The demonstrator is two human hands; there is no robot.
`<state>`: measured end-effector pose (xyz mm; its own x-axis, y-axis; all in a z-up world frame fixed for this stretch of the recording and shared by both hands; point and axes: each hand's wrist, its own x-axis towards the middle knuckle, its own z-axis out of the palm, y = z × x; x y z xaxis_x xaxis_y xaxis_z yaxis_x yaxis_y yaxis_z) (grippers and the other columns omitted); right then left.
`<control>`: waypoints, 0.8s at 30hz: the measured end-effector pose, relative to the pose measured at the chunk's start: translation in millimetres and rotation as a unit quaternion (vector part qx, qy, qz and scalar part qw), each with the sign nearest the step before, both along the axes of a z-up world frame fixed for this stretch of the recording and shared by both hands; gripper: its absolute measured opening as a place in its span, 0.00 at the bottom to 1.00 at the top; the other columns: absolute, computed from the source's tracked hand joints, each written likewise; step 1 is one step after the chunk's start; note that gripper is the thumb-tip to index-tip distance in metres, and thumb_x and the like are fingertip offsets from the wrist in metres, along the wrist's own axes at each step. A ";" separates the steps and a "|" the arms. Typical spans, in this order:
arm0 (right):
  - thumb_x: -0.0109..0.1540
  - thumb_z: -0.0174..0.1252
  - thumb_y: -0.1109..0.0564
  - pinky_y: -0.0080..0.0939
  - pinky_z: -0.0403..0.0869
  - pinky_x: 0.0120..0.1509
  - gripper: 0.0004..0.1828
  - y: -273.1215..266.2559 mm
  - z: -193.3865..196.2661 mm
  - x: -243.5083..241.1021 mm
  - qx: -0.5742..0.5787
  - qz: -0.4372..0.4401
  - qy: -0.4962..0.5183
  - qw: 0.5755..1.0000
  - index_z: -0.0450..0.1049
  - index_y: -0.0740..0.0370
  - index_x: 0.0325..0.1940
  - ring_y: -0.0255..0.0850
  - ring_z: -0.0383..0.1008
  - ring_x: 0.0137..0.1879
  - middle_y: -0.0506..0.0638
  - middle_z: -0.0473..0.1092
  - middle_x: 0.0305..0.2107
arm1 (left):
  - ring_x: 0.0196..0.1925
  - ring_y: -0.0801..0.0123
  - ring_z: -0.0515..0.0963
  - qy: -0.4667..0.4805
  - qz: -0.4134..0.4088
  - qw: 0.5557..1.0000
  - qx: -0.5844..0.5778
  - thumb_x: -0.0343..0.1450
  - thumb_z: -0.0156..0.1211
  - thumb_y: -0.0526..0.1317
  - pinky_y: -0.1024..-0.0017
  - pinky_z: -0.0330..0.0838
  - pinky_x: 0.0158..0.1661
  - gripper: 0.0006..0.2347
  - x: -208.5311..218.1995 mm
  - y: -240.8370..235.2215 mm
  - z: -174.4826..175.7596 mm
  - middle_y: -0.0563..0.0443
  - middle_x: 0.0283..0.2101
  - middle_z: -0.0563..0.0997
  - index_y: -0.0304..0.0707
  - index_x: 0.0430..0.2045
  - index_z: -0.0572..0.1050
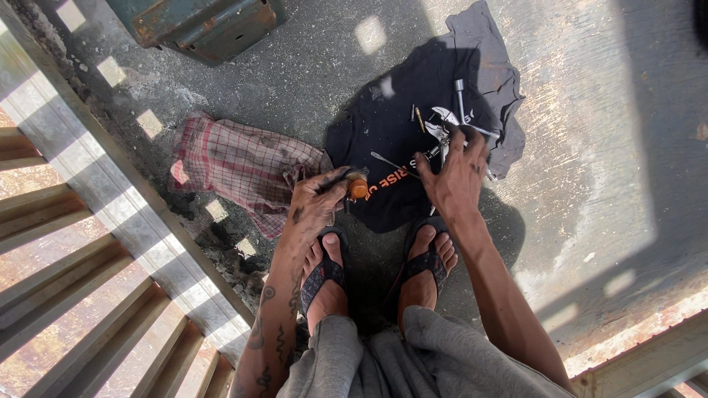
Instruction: The person assembles small mechanical parts on a cloth on the floor. They use pliers to grip and adjust components, then insert a small metal ring and a brown cylindrical piece into the assembly. The person continues to fit and adjust the parts by hand.
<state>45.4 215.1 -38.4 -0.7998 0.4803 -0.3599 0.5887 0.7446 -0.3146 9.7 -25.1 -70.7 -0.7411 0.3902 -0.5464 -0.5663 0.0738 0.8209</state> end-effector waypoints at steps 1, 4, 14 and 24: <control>0.63 0.65 0.43 0.73 0.61 0.73 0.39 7.0 -1.0 -2.1 0.001 -0.001 0.000 1.000 0.60 0.64 0.71 0.67 0.58 0.70 0.67 0.56 0.61 | 0.56 0.49 0.80 0.000 -0.001 1.000 0.001 0.74 0.62 0.37 0.57 0.83 0.46 0.15 -0.4 0.7 -2.0 0.31 0.53 0.81 0.37 0.55 0.78; 0.54 0.69 0.33 0.79 0.46 0.78 0.65 22.4 -5.6 -4.0 -0.011 -0.026 -0.122 0.992 0.38 0.60 0.81 0.73 0.42 0.78 0.74 0.45 0.70 | 0.51 0.60 0.82 -0.028 0.050 0.998 -0.011 0.71 0.66 0.37 0.65 0.83 0.44 0.14 0.7 4.5 -9.0 0.36 0.48 0.84 0.36 0.49 0.81; 0.54 0.65 0.42 0.67 0.63 0.65 0.47 47.7 -33.2 9.2 0.041 -0.011 -0.125 0.991 0.55 0.55 0.72 0.61 0.61 0.63 0.61 0.58 0.57 | 0.56 0.39 0.79 0.000 0.023 1.000 -0.014 0.73 0.64 0.41 0.50 0.82 0.48 0.16 8.8 8.3 -27.4 0.26 0.50 0.81 0.33 0.53 0.79; 0.56 0.63 0.50 0.62 0.67 0.65 0.41 82.9 -21.3 28.1 -0.032 -0.087 -0.008 0.996 0.65 0.59 0.74 0.56 0.69 0.58 0.58 0.70 0.47 | 0.49 0.53 0.83 -0.066 0.094 0.993 -0.033 0.70 0.70 0.39 0.58 0.85 0.42 0.14 -7.6 22.8 -10.5 0.34 0.47 0.84 0.41 0.49 0.82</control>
